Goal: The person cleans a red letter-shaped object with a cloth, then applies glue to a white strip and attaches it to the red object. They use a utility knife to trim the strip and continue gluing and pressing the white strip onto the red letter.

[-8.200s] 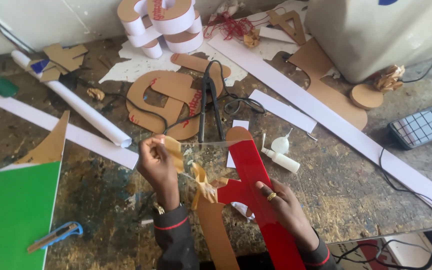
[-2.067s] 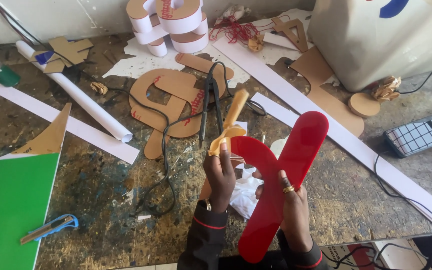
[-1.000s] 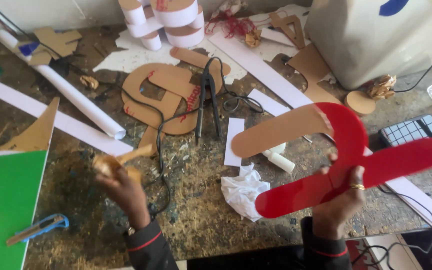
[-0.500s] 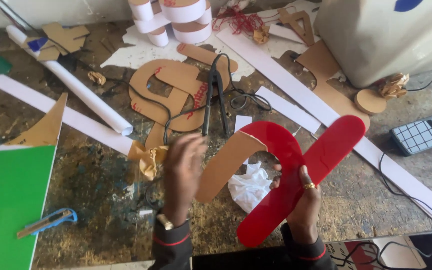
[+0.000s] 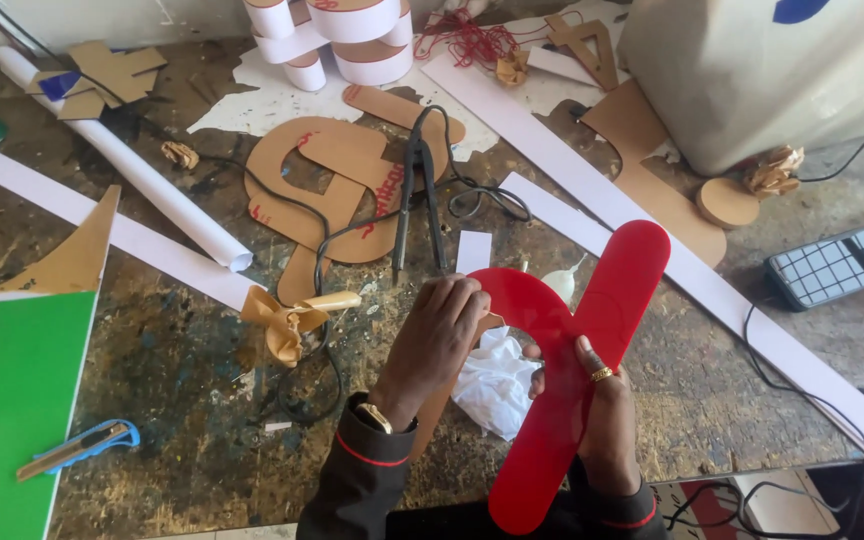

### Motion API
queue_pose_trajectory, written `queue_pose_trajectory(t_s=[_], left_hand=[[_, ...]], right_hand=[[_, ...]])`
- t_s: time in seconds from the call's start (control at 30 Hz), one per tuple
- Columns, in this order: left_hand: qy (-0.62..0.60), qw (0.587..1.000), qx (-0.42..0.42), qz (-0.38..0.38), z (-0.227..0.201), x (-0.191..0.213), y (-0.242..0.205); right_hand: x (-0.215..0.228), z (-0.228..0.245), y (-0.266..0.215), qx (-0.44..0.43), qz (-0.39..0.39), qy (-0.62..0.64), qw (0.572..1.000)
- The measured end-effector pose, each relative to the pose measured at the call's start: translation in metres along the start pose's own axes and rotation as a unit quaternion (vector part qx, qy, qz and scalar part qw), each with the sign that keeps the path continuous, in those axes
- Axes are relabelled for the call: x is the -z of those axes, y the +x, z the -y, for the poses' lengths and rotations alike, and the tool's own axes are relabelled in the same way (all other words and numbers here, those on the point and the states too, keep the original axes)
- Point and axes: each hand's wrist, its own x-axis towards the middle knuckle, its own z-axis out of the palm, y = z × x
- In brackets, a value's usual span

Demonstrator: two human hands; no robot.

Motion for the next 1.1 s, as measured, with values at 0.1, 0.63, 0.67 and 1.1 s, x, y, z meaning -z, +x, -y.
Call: queue_pose_trajectory(t_s=[0.1,0.63,0.67,1.1], left_hand=[[-0.123,0.992,0.011,-0.015,-0.002,0.017,-0.001],[-0.271,0.959,0.024,-0.074,-0.001,0.021,-0.024],[-0.273,0.959,0.022,-0.068,0.0,0.022,-0.03],[-0.165,0.986,0.003,0.023,-0.028,0.015,-0.078]], right_hand=[[-0.014,0.009,-0.01,0.046,0.031,-0.005,0.998],[-0.008,0.027,0.005,0.091,-0.015,-0.04,0.995],[-0.005,0.029,0.007,0.07,-0.037,-0.067,0.995],[0.004,0.043,0.01,0.119,-0.099,-0.094,0.984]])
